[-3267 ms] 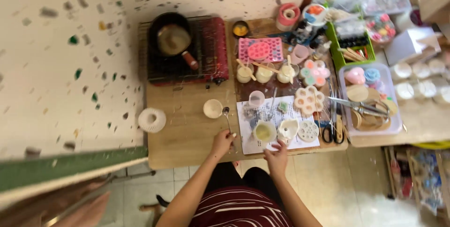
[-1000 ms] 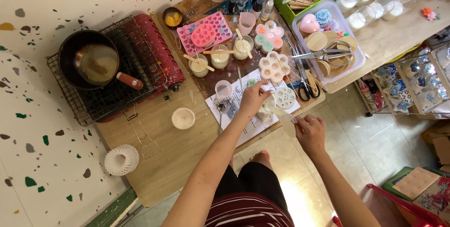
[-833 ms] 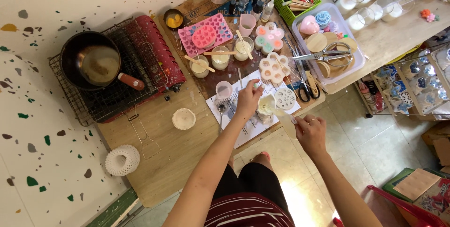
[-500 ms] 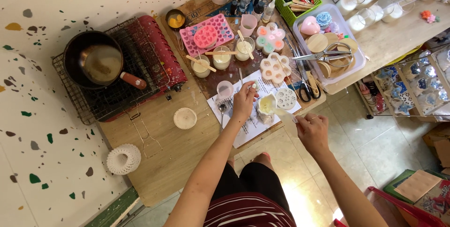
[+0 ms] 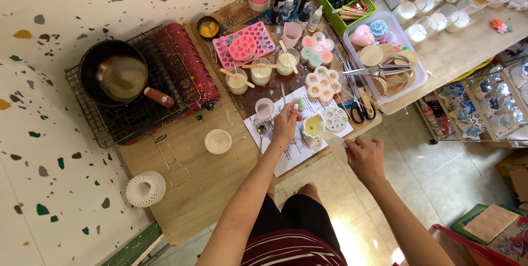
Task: Creating decorative candles by pouring wax, placing wicks, and adding decorative elements.
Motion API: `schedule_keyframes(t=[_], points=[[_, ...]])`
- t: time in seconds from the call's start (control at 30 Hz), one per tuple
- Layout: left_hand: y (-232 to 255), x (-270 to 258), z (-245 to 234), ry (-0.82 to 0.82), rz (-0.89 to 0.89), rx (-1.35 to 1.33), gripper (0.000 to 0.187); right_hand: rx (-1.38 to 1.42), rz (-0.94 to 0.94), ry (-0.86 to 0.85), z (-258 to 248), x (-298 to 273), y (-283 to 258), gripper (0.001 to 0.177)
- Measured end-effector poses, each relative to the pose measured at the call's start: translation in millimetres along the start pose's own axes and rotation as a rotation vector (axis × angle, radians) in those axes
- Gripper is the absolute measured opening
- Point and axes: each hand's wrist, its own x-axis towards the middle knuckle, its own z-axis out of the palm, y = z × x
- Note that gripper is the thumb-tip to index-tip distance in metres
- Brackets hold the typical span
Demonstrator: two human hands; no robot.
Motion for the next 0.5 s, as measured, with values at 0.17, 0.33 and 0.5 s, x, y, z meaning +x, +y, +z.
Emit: schedule_keyframes(t=[0.17,0.33,0.5], points=[[-2.6,-1.5,-0.3,0.004,-0.005,0.015,0.043,0.0,-0.002,-0.005,0.9,0.7,-1.3,0.014],[-9.0,-1.1,1.2,0.017,-0.012,0.017,0.046,-0.026,-0.007,-0.016,3.0,1.5,-1.2,0.016],[-10.4,-0.9,1.6,0.01,-0.04,0.018,0.049,-0.024,-0.006,-0.008,2.5,2.9,-2.2,0.016]])
